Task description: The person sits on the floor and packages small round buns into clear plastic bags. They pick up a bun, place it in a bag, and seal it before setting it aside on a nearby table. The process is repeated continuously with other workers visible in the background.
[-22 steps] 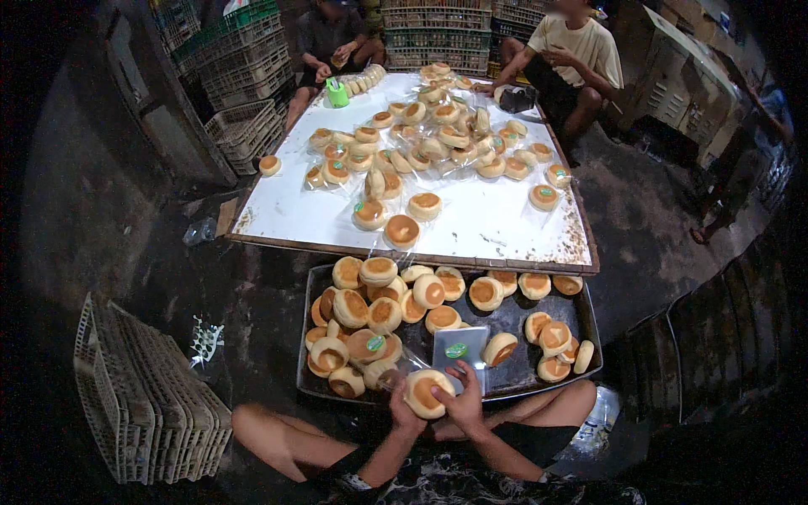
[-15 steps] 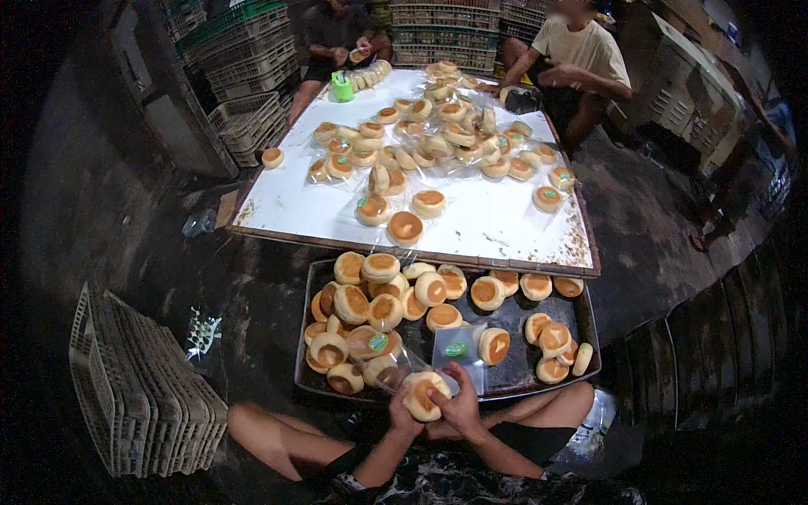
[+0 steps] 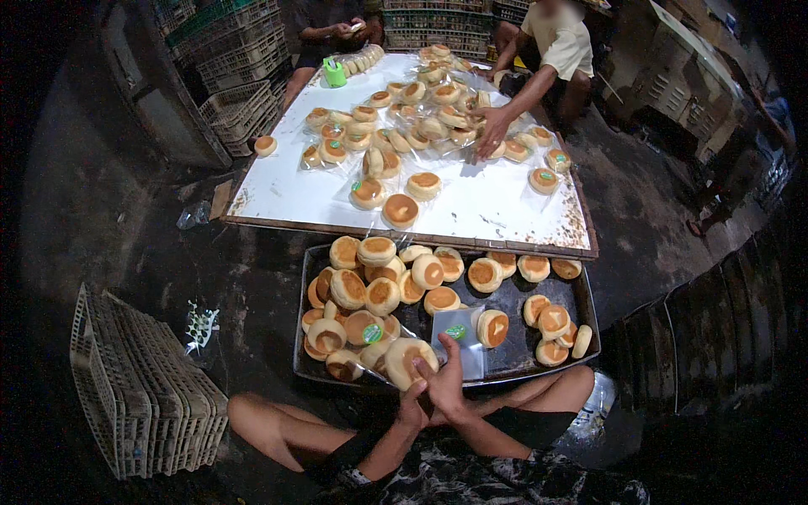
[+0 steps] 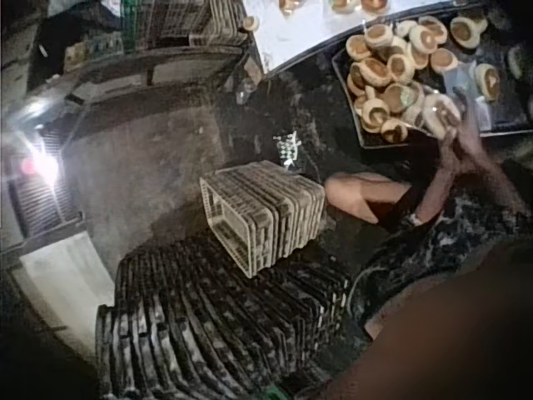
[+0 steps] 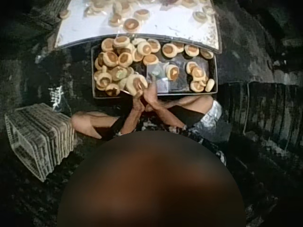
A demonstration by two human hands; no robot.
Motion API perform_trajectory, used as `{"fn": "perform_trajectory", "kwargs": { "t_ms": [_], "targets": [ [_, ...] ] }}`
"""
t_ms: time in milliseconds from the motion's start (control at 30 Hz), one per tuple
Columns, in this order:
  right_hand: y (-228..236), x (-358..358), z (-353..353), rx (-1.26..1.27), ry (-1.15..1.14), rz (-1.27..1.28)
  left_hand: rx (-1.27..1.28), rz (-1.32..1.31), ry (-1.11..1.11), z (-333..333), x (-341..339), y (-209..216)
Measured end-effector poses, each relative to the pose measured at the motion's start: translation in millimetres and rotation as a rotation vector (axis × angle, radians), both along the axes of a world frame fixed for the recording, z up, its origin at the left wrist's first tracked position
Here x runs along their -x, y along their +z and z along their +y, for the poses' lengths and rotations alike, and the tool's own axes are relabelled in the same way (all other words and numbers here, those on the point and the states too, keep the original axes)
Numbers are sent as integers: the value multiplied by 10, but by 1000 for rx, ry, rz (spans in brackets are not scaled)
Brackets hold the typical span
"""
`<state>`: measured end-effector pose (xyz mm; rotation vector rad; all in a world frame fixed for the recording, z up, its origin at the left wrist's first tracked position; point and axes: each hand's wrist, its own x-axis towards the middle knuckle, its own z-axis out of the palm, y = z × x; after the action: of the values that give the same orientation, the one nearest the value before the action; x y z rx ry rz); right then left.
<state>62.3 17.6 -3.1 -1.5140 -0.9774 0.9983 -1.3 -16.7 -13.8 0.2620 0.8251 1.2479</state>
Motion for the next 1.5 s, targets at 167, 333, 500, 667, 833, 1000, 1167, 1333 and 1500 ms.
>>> {"fn": "perform_trajectory", "kwargs": {
  "t_ms": [167,333,500,667,833,1000,1167,1333,1500],
  "targets": [
    [122,-84,-132,18,429,105,-12,54,-102,-8,261,-129],
    [419,-366,814,-204,390,-576,-254,483,-626,-50,26,-130],
    [1211,-350,919,-371,143,-252,-457,1849,-517,267,-127,-594],
    [-81,-539,114,35,465,-316,-526,2190,-756,171,447,-1057],
    [-515,-766,-898,286,507,-218,-397,1939,-989,-270,448,-658],
    [-757,-846,-764,250,394,-307,-352,2092,-998,-405,330,-520],
    [-616,-881,-481,230,425,-234,-449,1906,-1531,-409,299,-882],
    [-717,-873,-598,154,536,-385,-619,1946,-1735,-330,647,-1832],
    [-576,-949,-684,234,562,-350,-521,1939,-1573,-295,469,-1937]
  ]
}}
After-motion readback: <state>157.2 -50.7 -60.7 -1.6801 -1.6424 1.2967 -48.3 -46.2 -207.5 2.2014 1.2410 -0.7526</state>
